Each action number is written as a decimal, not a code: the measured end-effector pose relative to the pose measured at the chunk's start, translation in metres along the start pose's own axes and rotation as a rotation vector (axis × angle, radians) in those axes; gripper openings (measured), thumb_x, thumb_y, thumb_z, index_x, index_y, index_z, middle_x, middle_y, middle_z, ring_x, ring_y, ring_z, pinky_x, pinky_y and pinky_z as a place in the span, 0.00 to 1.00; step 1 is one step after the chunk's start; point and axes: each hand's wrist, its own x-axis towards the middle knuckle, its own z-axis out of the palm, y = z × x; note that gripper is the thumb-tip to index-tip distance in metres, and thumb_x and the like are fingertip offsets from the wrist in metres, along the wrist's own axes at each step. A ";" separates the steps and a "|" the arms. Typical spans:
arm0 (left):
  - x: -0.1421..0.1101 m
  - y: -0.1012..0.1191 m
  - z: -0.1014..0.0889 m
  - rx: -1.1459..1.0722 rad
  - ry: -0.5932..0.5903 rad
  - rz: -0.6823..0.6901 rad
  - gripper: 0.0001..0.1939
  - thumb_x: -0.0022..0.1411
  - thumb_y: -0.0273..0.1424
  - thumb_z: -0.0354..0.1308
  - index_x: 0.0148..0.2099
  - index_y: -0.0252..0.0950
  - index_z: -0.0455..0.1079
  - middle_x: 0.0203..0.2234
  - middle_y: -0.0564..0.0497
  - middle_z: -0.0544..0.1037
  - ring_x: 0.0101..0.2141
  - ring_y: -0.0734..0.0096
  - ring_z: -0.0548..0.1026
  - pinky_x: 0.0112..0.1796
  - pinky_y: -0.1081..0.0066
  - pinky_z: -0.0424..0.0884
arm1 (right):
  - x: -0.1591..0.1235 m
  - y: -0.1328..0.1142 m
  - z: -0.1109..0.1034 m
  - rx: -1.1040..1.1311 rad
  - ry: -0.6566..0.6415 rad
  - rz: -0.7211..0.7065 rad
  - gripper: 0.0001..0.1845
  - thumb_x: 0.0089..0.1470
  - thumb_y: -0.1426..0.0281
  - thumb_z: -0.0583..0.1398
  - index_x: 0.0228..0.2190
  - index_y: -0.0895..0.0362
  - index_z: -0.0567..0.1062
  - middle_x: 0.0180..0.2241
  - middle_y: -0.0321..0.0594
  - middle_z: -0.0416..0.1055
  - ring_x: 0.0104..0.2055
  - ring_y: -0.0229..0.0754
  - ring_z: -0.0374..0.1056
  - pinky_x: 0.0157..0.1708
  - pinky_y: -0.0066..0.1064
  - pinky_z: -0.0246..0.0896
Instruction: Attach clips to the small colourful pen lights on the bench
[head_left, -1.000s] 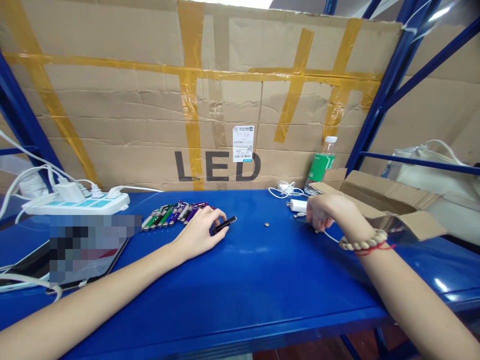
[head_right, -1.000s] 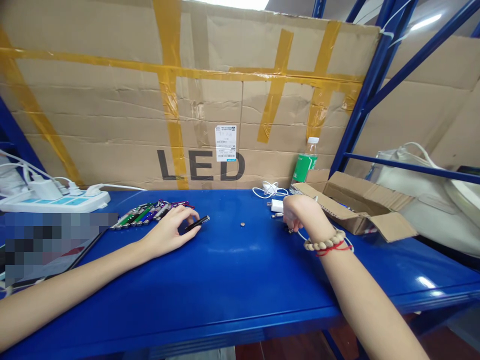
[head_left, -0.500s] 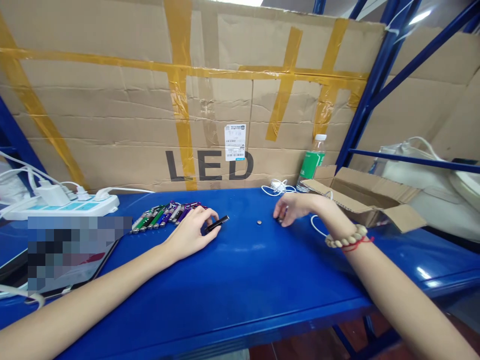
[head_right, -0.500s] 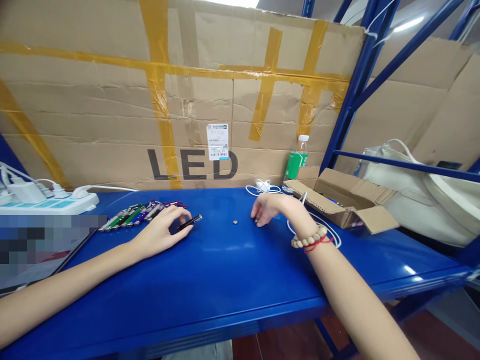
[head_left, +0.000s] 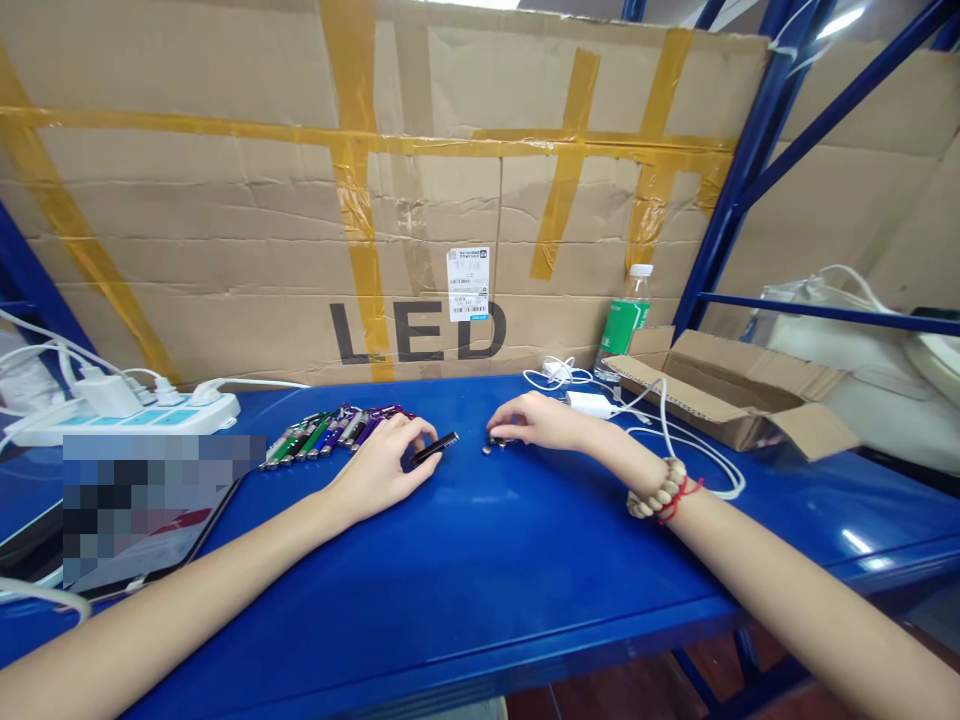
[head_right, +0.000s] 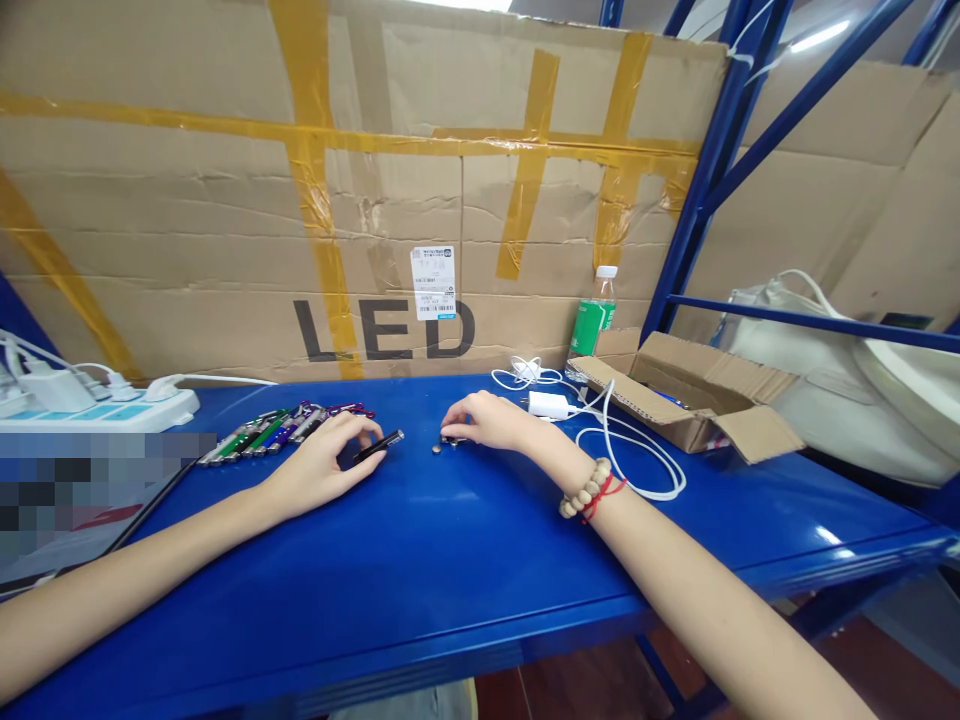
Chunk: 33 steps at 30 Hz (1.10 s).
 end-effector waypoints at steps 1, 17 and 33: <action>0.000 0.000 0.000 -0.005 -0.001 -0.004 0.09 0.57 0.36 0.51 0.39 0.38 0.65 0.29 0.51 0.68 0.34 0.67 0.68 0.40 0.65 0.65 | -0.001 0.001 -0.003 -0.048 0.026 0.031 0.13 0.54 0.64 0.53 0.36 0.54 0.75 0.33 0.38 0.74 0.33 0.38 0.69 0.31 0.26 0.60; -0.001 0.004 -0.002 -0.039 -0.006 -0.029 0.10 0.57 0.35 0.50 0.40 0.37 0.65 0.30 0.50 0.69 0.34 0.66 0.67 0.36 0.66 0.66 | -0.014 0.001 -0.023 -0.441 -0.083 0.615 0.10 0.40 0.81 0.59 0.27 0.60 0.78 0.32 0.48 0.74 0.35 0.48 0.70 0.31 0.31 0.63; -0.003 0.004 -0.003 -0.070 0.084 -0.035 0.15 0.60 0.32 0.46 0.50 0.37 0.60 0.33 0.49 0.68 0.37 0.65 0.67 0.42 0.63 0.63 | -0.004 -0.009 -0.003 0.155 -0.038 -0.055 0.17 0.43 0.61 0.61 0.34 0.59 0.77 0.31 0.40 0.74 0.28 0.36 0.67 0.27 0.24 0.61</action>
